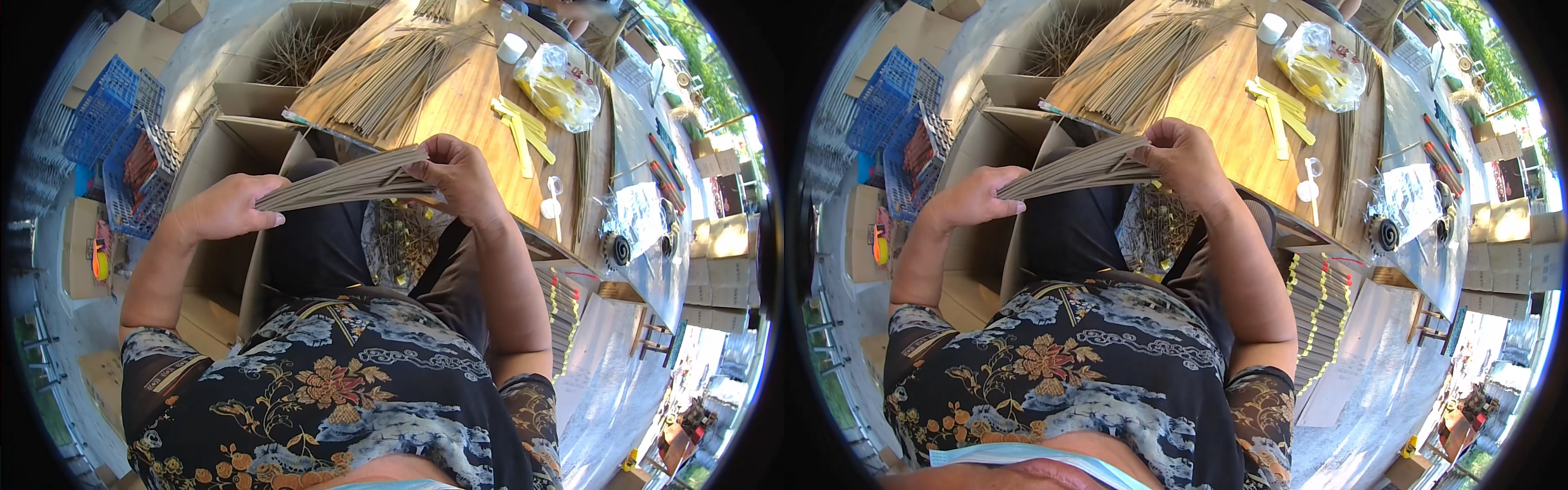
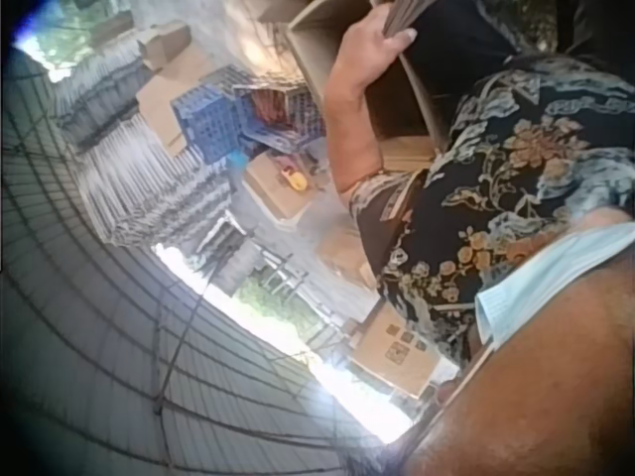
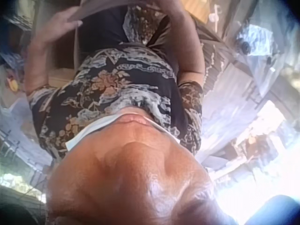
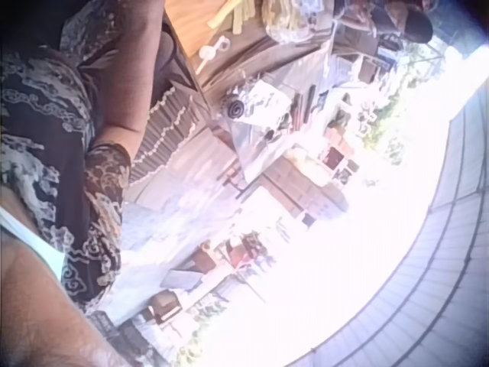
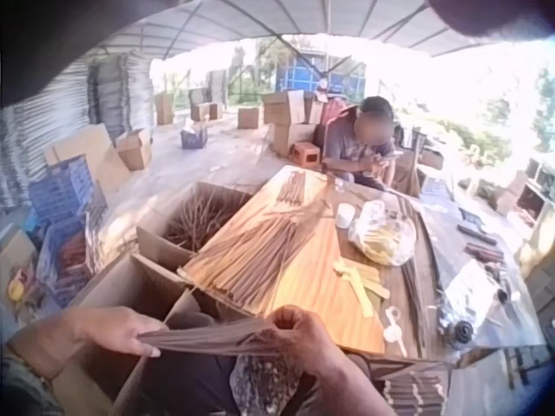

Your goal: The person gathers thin wooden sticks, aligns them into bundles, and secures each bundle with yellow tape. They repeatedly pick up sticks, arrange them, and wrap tape around the middle to hold them together.

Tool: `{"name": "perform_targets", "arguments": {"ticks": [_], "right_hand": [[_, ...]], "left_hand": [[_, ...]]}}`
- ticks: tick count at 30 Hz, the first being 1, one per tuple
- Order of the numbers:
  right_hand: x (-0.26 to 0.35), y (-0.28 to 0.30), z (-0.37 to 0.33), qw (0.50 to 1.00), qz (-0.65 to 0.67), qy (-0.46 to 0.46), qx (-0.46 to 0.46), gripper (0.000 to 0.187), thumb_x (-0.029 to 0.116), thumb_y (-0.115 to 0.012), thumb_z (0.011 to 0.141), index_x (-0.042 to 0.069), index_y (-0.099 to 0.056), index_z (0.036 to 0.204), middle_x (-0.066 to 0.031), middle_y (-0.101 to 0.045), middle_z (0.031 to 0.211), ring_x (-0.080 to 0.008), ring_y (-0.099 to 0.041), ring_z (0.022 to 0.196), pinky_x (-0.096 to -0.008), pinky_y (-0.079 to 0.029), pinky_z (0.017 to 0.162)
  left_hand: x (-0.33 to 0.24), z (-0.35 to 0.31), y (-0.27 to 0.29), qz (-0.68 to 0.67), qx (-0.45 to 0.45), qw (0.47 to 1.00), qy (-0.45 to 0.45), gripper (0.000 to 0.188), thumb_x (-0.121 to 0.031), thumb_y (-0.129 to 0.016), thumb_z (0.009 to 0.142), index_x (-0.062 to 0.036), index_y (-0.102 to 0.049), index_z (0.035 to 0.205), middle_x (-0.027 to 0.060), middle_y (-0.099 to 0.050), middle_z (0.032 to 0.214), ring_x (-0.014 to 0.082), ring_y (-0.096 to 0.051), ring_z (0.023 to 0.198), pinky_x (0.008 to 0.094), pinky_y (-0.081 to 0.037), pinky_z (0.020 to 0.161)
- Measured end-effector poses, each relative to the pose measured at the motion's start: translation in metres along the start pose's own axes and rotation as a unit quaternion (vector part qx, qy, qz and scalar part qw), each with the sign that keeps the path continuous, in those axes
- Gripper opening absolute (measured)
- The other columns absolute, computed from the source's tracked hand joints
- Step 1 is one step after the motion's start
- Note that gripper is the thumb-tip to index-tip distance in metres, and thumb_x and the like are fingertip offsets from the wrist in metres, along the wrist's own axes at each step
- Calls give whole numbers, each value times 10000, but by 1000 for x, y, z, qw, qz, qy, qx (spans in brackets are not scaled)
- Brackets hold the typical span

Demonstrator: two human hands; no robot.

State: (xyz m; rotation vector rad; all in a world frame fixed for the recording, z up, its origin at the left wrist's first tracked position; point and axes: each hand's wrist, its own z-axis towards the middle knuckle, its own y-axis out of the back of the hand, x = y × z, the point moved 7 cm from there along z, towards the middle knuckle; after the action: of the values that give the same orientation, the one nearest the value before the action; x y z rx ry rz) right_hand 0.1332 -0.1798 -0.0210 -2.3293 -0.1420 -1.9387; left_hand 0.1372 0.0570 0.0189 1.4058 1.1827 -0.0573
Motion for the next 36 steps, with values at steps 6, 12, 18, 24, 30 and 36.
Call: {"name": "perform_targets", "arguments": {"ticks": [6,12,18,24,30,36], "right_hand": [[2,5,11,993,99,57,-9,112,111,-620,804,22,-551,806,-6,-564,685,-68,-528,626,-202,-438,576],[27,63,34,953,-249,13,-174,216,175,-623,779,-23,-546,742,-71,-591,661,-153,-570,564,-244,-482,540],[146,-8,47,948,9,310,-77,613,260,-648,790,-66,-370,1228,-127,-571,1011,-165,-554,924,-261,-439,832],[51,-29,31,988,89,120,-30,786,311,-723,718,-45,-298,1275,-192,-482,1156,-264,-477,1076,-361,-396,908],[65,-76,-2,974,-101,204,0,494,132,-693,729,11,-429,1128,-70,-553,942,-137,-515,885,-276,-425,787],[36,33,17,931,-201,220,-210,260,178,-633,778,29,-482,927,-122,-533,682,-211,-523,600,-333,-436,595]], "left_hand": [[12,-5,-3,-90,23,995,38,379,-101,-612,757,28,-501,1096,110,-601,914,165,-556,848,280,-430,791],[28,-13,-3,-157,25,985,73,373,-94,-624,751,15,-511,1089,90,-593,899,146,-532,841,279,-420,801],[37,-21,0,-191,-48,977,82,366,-108,-630,768,15,-505,1090,52,-569,840,111,-512,804,250,-419,760],[5,-3,45,-411,-242,878,-37,323,-131,-639,781,-24,-488,1046,4,-471,701,32,-420,525,166,-366,455],[-85,79,60,-511,-326,734,-307,248,-53,-616,782,-25,-492,996,46,-523,740,89,-479,558,210,-415,494],[-153,147,74,-494,-290,741,-350,340,5,-617,743,-11,-467,1047,50,-555,764,128,-541,645,255,-451,613]]}}
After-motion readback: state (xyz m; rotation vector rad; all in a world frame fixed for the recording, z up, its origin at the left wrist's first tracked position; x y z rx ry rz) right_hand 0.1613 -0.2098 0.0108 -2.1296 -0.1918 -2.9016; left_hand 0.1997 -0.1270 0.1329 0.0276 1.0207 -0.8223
